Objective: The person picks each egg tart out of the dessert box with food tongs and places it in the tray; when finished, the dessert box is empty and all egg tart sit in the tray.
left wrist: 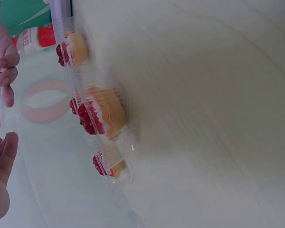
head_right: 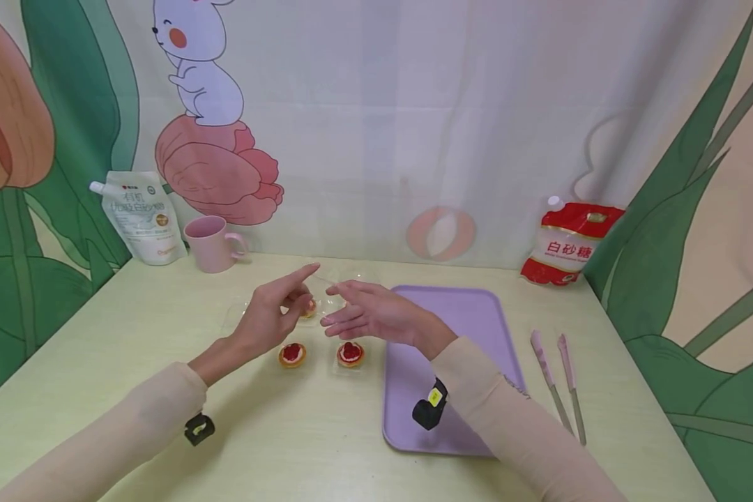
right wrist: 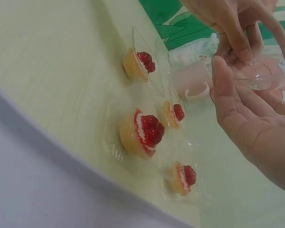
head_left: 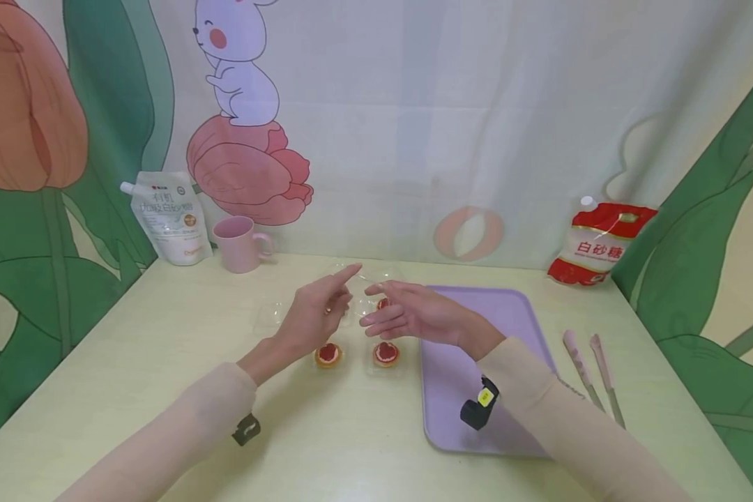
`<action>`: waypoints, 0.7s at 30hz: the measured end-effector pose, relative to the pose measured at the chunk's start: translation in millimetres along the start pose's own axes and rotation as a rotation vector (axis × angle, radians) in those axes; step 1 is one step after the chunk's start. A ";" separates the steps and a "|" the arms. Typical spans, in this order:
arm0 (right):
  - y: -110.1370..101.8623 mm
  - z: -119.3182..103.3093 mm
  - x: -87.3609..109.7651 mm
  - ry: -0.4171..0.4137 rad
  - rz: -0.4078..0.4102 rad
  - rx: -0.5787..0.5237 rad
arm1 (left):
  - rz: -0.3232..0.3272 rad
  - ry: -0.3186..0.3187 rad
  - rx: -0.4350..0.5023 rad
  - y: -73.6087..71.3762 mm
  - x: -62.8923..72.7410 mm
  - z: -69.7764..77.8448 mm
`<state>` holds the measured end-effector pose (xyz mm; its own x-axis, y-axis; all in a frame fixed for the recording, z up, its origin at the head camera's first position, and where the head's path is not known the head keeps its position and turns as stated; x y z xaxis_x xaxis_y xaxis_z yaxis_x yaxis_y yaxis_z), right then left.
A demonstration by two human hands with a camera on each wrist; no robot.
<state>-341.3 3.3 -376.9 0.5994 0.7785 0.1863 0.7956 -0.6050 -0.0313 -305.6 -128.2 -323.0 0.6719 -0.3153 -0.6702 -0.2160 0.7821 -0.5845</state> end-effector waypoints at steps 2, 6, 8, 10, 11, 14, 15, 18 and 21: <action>-0.4 -2.8 -2.6 -0.004 0.044 0.037 | 0.011 -0.034 -0.005 -4.4 0.2 -3.6; -3.8 -9.7 -8.7 -0.040 0.179 0.174 | 0.008 -0.137 0.008 -11.8 3.2 -16.9; -3.3 -13.1 -11.7 -0.063 0.242 0.228 | -0.007 -0.203 0.035 -15.0 5.5 -25.5; 0.1 -17.8 -15.4 -0.105 0.277 0.297 | -0.025 -0.272 0.073 -18.4 7.9 -34.0; 2.5 -20.7 -17.3 -0.131 0.286 0.337 | -0.034 -0.307 0.094 -20.5 9.0 -37.6; 11.5 -28.8 -24.7 -0.195 0.302 0.497 | -0.071 -0.408 0.167 -27.5 12.5 -46.4; 15.0 -31.5 -27.5 -0.218 0.301 0.556 | -0.085 -0.439 0.189 -29.9 14.1 -49.4; 26.6 -37.9 -35.3 -0.253 0.289 0.698 | -0.140 -0.522 0.237 -37.6 20.2 -59.1; 36.7 -40.4 -44.1 -0.252 0.271 0.785 | -0.201 -0.584 0.257 -45.4 28.1 -69.1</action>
<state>-342.1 -60.0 -346.6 0.7047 0.6943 -0.1460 0.3975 -0.5569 -0.7293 -325.9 -209.7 -347.0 0.9703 -0.1816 -0.1598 0.0801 0.8645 -0.4961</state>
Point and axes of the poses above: each hand's wrist, its own x-axis away from the middle knuckle, its own y-axis out of the palm, z = x × y, the point moved 9 cm from there along -x, towards the middle knuckle, and after that the axes turned 5 degrees about x, right-handed, at the moved point
